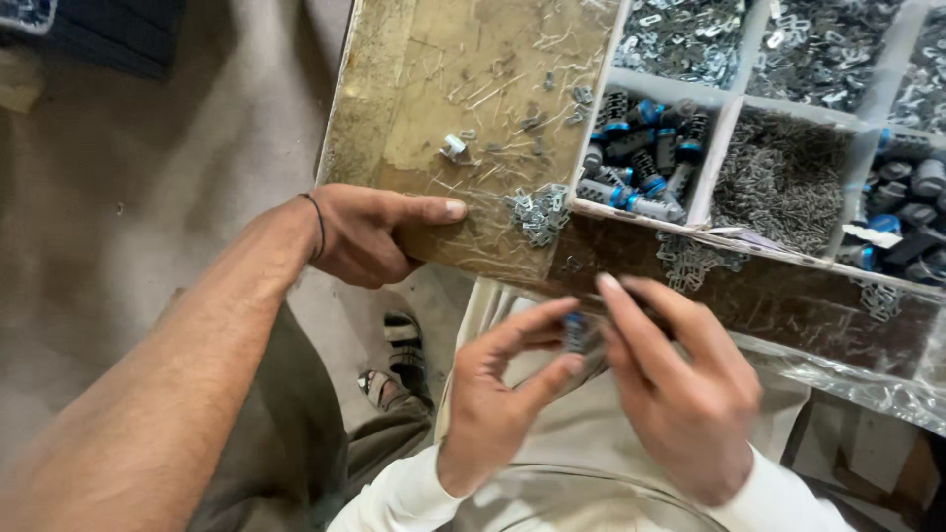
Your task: The person repeatedly picks small metal clips from a compartmentalized tray and attaches them to cylindrical blue-and-silver components. The person handles the components one at a time, placing the clips onto the cylinders and then setting the assembled units aside on the table.
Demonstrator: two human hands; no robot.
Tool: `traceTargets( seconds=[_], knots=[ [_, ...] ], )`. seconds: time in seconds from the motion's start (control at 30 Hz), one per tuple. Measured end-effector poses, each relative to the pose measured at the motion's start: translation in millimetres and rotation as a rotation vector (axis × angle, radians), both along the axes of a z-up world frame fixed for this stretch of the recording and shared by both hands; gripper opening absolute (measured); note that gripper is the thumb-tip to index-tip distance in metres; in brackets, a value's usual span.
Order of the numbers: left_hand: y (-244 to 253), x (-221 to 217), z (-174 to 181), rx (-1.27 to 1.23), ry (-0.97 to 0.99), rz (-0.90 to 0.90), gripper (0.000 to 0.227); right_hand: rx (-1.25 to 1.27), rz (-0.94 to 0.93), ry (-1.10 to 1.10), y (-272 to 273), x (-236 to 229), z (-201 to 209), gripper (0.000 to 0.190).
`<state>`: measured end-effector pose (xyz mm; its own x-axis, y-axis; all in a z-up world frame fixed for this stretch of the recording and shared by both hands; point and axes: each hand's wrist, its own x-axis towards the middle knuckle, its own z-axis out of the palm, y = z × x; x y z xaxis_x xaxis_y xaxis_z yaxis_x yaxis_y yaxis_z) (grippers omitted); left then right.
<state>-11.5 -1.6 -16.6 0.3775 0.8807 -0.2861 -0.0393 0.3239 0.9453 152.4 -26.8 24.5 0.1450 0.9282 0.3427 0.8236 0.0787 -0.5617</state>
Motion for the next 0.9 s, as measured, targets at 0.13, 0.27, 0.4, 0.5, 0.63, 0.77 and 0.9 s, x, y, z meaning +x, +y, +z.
traceTargets(
  seconds=[0.13,0.27,0.4,0.5,0.63,0.77,0.9],
  knots=[
    [3,-7,-9,0.039,-0.058,0.096,0.048,0.037,0.1,-0.106,17,0,-4,0.037],
    [3,-5,-7,-0.038,-0.066,0.098,0.049,0.025,0.107,0.02,11,10,-6,0.028],
    [-3,6,-4,-0.088,-0.14,0.017,0.049,-0.028,0.045,0.206,-11,12,-12,0.025],
    [-7,17,4,-0.112,-0.162,-0.021,0.047,-0.093,-0.055,0.335,-25,14,-13,0.027],
    [-6,24,7,-0.035,-0.103,-0.104,0.046,-0.095,-0.152,0.421,-41,25,-13,0.024],
    [-7,28,9,-0.035,-0.066,-0.154,0.045,-0.138,-0.238,0.481,-54,28,-10,0.02],
    [-7,32,19,0.006,-0.087,-0.187,0.046,-0.092,-0.181,0.447,-53,27,-8,0.017]
  ],
)
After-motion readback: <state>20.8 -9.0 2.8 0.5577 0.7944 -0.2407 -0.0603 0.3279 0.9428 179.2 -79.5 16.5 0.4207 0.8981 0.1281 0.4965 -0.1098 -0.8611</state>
